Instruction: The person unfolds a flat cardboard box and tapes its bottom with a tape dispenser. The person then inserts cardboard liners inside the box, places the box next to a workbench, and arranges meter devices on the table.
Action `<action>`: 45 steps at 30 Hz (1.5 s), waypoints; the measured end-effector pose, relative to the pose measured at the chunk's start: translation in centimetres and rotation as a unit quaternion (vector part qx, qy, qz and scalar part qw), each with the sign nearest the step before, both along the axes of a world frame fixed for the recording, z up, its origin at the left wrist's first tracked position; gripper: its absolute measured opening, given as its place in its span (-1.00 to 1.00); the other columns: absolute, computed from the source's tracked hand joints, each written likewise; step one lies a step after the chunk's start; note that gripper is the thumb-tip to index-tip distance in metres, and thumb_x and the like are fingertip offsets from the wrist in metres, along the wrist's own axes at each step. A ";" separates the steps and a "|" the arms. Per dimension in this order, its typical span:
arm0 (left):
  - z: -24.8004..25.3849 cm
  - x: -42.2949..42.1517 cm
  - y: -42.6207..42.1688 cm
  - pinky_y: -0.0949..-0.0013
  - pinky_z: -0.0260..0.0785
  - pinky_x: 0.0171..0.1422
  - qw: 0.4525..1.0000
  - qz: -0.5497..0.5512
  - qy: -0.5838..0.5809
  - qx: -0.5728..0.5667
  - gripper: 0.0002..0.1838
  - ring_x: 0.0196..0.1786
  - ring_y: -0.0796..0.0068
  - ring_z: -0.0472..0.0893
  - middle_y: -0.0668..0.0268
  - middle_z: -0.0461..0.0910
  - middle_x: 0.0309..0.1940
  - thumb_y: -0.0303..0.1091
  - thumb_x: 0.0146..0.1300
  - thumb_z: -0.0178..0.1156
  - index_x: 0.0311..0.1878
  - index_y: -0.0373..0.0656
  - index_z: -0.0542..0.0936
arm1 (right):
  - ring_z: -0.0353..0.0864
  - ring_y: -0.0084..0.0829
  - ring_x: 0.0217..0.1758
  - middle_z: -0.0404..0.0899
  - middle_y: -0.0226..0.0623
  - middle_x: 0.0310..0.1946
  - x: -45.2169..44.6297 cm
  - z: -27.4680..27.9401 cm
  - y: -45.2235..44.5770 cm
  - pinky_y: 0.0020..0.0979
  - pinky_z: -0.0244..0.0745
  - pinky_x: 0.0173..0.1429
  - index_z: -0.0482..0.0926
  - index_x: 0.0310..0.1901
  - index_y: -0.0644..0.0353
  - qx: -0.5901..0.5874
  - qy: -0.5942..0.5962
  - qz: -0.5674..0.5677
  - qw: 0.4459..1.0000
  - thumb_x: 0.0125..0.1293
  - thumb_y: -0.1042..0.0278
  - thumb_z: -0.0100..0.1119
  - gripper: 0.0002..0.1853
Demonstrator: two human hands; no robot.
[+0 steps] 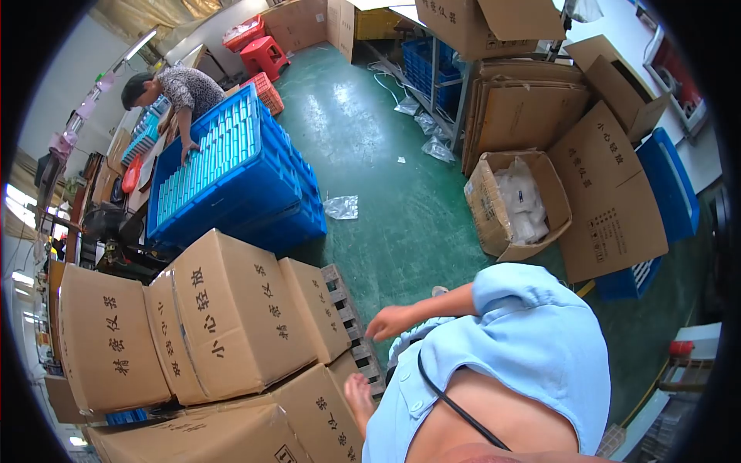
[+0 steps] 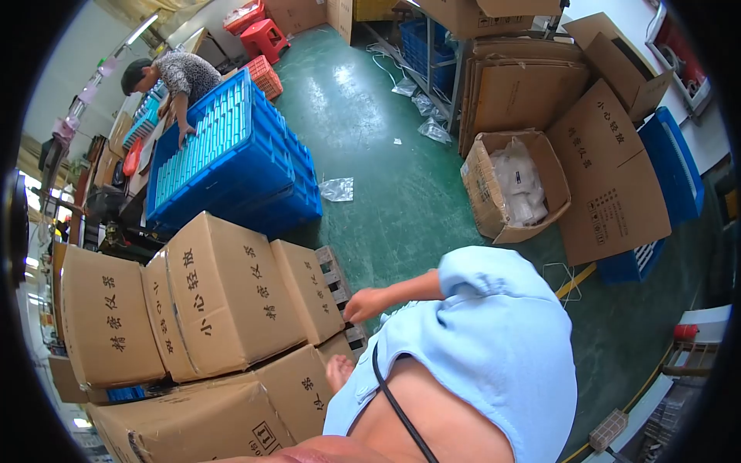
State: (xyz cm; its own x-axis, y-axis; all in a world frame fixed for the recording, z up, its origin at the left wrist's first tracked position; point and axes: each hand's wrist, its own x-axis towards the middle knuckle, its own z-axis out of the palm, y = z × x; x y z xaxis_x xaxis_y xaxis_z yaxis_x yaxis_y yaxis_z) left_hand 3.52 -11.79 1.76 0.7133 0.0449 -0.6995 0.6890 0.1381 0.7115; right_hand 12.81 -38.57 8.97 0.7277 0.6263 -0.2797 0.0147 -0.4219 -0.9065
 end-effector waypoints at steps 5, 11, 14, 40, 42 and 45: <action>-1.5 5.6 -4.1 0.38 0.29 -0.13 0.998 0.041 -0.016 0.042 -0.72 -0.27 0.48 0.48 0.35 0.51 -0.25 -0.17 0.20 0.01 -0.09 -0.09 0.44 | 0.56 -0.36 -0.11 0.57 -0.23 -0.18 -0.2 1.1 -13.4 -0.37 0.43 -0.03 0.51 -0.07 0.15 0.047 0.004 -0.184 0.982 0.13 0.22 0.06 -0.66; -1.8 9.7 -15.8 0.54 0.30 -0.38 0.987 -0.129 0.024 0.088 -0.76 -0.41 0.58 0.50 0.33 0.58 -0.32 -0.21 0.18 0.06 -0.15 -0.12 0.50 | 0.40 -0.34 0.10 0.40 -0.21 0.06 4.6 16.2 -28.4 -0.30 0.29 0.15 0.47 -0.01 0.19 0.131 -0.264 -0.308 0.905 0.12 0.22 0.13 -0.60; -2.2 13.2 -19.6 0.57 0.29 -0.40 0.981 -0.174 -0.037 0.079 -0.76 -0.42 0.63 0.48 0.34 0.58 -0.34 -0.23 0.20 0.03 -0.15 -0.16 0.50 | 0.34 -0.37 0.14 0.38 -0.21 0.06 4.7 27.1 -33.1 -0.34 0.26 0.16 0.31 0.13 0.20 0.237 -0.497 -0.337 0.764 0.10 0.10 0.13 -0.42; 46.1 64.2 -59.0 0.05 -0.33 0.35 0.283 -0.670 -0.487 -0.483 0.04 0.32 -0.07 0.02 -0.12 0.02 0.26 0.39 0.00 -0.07 0.24 -0.44 0.06 | 0.36 -0.34 0.11 0.42 -0.22 -0.01 40.2 35.8 -56.0 -0.22 0.21 0.18 0.33 0.09 0.20 0.204 -0.738 -0.251 0.592 0.08 0.07 0.13 -0.43; 47.0 65.7 -63.2 -0.05 0.00 0.22 0.349 -0.669 -0.436 -0.491 -0.30 0.12 0.00 0.28 -0.08 0.30 0.04 0.14 0.10 -0.06 0.05 -0.37 0.29 | 0.37 -0.34 0.10 0.42 -0.22 -0.02 43.9 36.3 -58.5 -0.22 0.20 0.18 0.33 0.08 0.20 0.211 -0.748 -0.241 0.581 0.08 0.07 0.13 -0.43; 48.4 71.3 -68.6 -0.01 -0.18 0.30 0.305 -0.667 -0.414 -0.539 0.07 0.26 -0.07 0.13 -0.16 0.21 0.14 0.40 -0.08 0.01 0.15 -0.53 0.15 | 0.37 -0.34 0.10 0.43 -0.22 -0.03 49.1 37.5 -62.5 -0.20 0.20 0.19 0.33 0.08 0.20 0.223 -0.752 -0.222 0.579 0.07 0.06 0.13 -0.43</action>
